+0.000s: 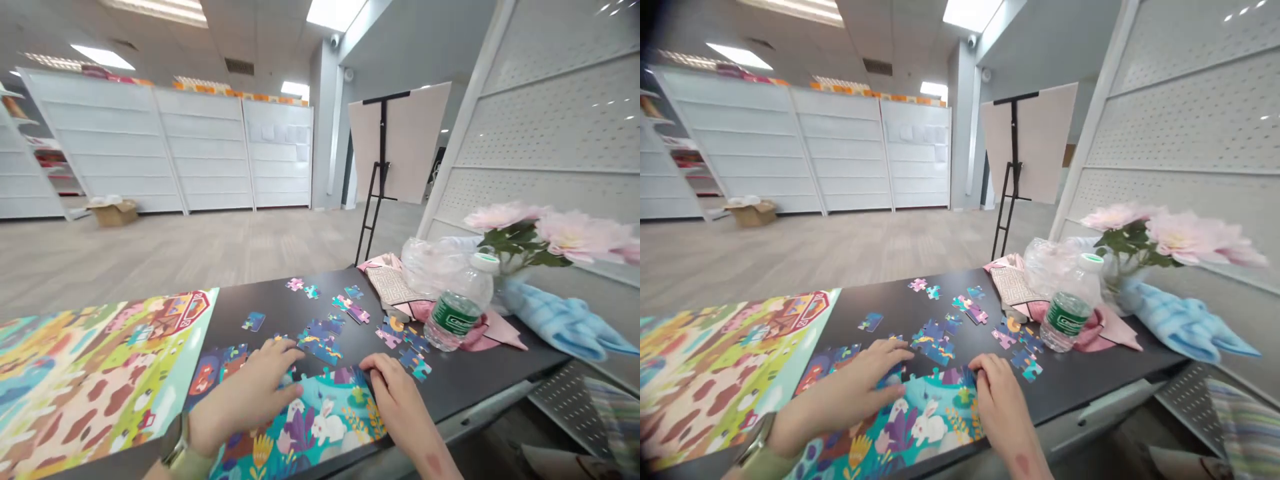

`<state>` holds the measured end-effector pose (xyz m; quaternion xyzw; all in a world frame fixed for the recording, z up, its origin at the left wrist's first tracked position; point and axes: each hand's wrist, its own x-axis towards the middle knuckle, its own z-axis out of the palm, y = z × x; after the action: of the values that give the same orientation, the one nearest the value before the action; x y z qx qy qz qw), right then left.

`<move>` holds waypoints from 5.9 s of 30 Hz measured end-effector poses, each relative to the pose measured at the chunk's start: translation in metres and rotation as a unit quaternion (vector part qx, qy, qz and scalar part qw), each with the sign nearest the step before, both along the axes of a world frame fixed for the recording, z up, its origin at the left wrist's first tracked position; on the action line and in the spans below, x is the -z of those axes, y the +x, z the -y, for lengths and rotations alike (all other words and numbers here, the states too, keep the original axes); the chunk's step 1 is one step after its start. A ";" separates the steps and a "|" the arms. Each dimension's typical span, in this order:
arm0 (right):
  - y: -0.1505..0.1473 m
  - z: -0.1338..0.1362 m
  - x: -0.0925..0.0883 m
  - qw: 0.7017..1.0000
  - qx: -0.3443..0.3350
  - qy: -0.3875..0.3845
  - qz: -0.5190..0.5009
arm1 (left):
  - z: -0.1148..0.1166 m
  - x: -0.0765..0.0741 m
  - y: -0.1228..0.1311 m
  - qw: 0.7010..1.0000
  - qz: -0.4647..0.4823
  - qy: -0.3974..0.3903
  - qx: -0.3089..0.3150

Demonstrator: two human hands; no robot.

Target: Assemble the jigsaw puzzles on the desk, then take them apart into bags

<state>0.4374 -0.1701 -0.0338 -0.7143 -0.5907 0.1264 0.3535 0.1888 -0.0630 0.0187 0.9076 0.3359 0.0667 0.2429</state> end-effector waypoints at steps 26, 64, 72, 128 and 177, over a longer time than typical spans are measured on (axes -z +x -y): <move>0.008 0.004 0.010 0.997 0.023 0.055 -0.045 | -0.068 0.044 0.048 0.983 0.105 0.142 -0.055; 0.071 0.028 0.020 0.958 0.267 -0.031 0.097 | -0.073 0.043 0.042 0.976 0.177 0.124 0.017; 0.065 0.026 0.015 0.951 0.265 -0.079 0.140 | -0.108 0.048 0.014 0.960 0.231 0.135 -0.078; 0.066 0.025 0.015 0.956 0.211 -0.108 0.174 | -0.036 0.043 0.097 0.993 0.115 0.000 -0.026; 0.058 0.026 0.010 0.955 0.209 -0.111 0.179 | -0.031 0.036 0.084 0.972 0.168 0.044 0.160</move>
<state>0.4949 -0.1959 -0.0434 -0.8671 -0.4645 -0.0155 0.1790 0.2731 -0.0316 -0.0175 0.9351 0.1372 0.1929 0.2637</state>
